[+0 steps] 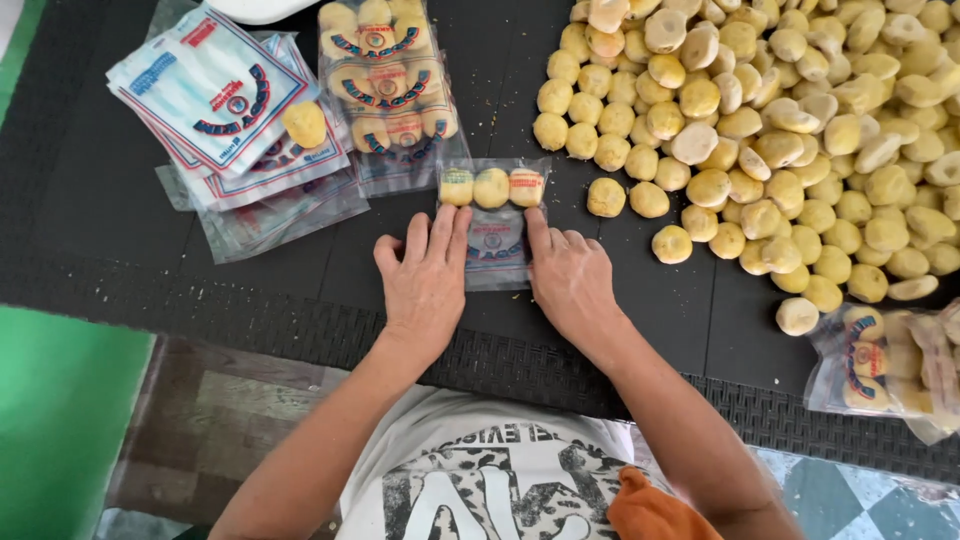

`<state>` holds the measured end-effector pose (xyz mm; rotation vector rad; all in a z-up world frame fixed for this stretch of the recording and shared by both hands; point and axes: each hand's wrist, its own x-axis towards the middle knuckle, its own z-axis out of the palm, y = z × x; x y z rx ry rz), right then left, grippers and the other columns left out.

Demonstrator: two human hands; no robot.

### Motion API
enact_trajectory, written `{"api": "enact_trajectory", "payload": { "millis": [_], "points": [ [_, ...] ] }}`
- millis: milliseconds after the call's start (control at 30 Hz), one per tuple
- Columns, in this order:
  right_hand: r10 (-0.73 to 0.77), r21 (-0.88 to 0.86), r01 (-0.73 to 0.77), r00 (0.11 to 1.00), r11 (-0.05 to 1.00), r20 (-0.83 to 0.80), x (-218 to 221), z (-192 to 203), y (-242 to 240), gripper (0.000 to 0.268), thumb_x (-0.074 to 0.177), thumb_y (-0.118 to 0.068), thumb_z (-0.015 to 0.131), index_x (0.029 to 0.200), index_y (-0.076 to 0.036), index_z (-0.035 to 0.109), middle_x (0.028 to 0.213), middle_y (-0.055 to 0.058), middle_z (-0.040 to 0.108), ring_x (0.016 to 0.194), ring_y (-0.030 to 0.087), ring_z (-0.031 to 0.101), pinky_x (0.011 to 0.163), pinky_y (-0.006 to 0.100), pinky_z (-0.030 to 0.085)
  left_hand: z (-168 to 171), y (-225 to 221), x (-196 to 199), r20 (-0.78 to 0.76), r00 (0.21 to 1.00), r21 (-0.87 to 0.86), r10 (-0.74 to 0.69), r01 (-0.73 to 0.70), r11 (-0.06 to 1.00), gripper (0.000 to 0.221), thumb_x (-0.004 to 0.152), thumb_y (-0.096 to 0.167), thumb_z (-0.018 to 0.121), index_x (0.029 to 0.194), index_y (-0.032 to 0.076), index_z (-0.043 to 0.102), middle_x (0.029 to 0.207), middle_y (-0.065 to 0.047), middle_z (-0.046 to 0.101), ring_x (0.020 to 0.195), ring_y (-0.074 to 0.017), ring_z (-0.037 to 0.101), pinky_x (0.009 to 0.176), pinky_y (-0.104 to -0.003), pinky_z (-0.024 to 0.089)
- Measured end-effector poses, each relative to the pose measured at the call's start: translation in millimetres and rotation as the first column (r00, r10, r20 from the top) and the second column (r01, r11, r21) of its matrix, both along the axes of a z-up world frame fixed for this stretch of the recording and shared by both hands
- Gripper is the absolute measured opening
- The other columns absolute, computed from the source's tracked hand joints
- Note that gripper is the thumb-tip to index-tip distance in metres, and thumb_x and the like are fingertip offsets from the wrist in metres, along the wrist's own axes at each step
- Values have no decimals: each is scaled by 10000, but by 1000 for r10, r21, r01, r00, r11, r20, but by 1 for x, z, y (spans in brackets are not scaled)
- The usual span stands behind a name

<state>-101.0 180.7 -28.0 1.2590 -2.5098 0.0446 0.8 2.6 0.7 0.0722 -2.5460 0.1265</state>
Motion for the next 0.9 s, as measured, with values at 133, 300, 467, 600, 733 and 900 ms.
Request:
{"api": "enact_trajectory", "payload": {
  "millis": [133, 300, 467, 600, 733, 900],
  "points": [
    [-59, 57, 57, 998, 997, 36, -8, 26, -6, 774, 730, -247, 657, 1442, -26, 450, 805, 83, 647, 750, 280, 672, 617, 415, 523, 13, 6, 2, 39, 999, 19, 3, -4, 1000, 335, 971, 41, 462, 1291, 45, 562, 1285, -104, 510, 1145, -267, 423, 859, -494, 302],
    [169, -182, -20, 475, 983, 864, -67, 118, -11, 416, 808, -430, 658, 1148, -198, 715, 818, 120, 743, 862, 399, 696, 802, 491, 526, -1, 13, 4, 41, 951, 132, -306, 298, 945, 368, 991, 94, 407, 1338, 25, 505, 1364, -193, 500, 1256, -353, 452, 1003, -481, 361],
    [54, -110, -43, 993, 993, 101, -160, 28, -46, 416, 882, -441, 640, 1247, -242, 636, 945, -4, 655, 898, 292, 605, 762, 501, 486, -5, 13, -8, 42, 956, 250, -291, 272, 929, 426, 977, 94, 350, 1385, 6, 438, 1376, -197, 483, 1281, -363, 427, 1028, -476, 343],
    [135, 72, -120, 958, 990, -254, -152, 23, -75, 311, 796, -193, 574, 1089, -144, 666, 896, 42, 565, 884, 314, 512, 650, 452, 387, 16, 13, -8, 205, 949, 243, -240, 188, 952, 431, 922, 147, 439, 1331, 31, 509, 1371, -128, 514, 1252, -313, 452, 1022, -449, 347],
    [47, 183, -44, 999, 982, -11, -188, 26, -113, 277, 798, -19, 666, 589, -184, 587, 533, -23, 351, 843, 260, 456, 671, 409, 344, 13, 15, -10, 239, 942, 164, -237, 202, 966, 539, 848, 186, 427, 1354, 17, 499, 1390, -153, 503, 1251, -328, 453, 999, -452, 350],
    [-44, -218, 33, 998, 975, -48, -272, 41, -186, 496, 851, -500, 681, 1202, -157, 609, 1034, 68, 611, 932, 367, 583, 703, 495, 439, 11, 15, -14, 259, 928, 242, -267, 205, 948, 484, 914, 135, 373, 1371, 39, 501, 1402, -136, 491, 1274, -327, 432, 1000, -480, 350]
  ]
}}
